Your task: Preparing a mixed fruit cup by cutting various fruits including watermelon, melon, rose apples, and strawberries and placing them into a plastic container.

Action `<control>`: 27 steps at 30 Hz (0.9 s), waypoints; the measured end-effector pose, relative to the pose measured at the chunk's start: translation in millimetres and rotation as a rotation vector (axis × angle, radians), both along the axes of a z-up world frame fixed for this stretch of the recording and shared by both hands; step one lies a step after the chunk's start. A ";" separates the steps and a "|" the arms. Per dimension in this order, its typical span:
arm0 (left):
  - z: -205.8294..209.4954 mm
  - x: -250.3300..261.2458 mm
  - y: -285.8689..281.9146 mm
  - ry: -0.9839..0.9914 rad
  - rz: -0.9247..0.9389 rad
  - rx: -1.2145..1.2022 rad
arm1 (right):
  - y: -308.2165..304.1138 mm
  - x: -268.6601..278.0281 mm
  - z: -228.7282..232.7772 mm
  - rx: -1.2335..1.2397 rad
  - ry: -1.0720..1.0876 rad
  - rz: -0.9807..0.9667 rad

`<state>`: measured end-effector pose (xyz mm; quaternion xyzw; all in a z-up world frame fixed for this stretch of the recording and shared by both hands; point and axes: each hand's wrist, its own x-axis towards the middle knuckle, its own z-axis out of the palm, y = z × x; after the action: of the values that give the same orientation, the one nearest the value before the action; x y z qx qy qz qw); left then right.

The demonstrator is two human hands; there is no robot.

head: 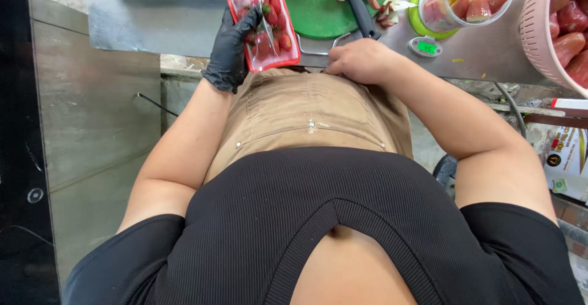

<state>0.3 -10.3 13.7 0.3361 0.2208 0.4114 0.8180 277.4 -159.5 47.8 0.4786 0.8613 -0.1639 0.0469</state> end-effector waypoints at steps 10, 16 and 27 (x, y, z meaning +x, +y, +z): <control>-12.4 -8.5 1.5 0.069 -0.066 0.044 | -7.9 -8.6 -5.0 0.138 -0.241 0.090; 18.7 -6.4 -9.0 0.051 -0.187 0.057 | -12.2 1.5 9.6 0.261 0.348 -0.094; 62.2 21.3 -45.8 0.018 -0.222 0.425 | -7.6 -70.7 91.8 0.742 0.763 -0.416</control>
<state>21.6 -56.1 76.0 0.5268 0.0982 0.3530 0.7670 206.7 -167.1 139.6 0.5296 0.7048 -0.0176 -0.4717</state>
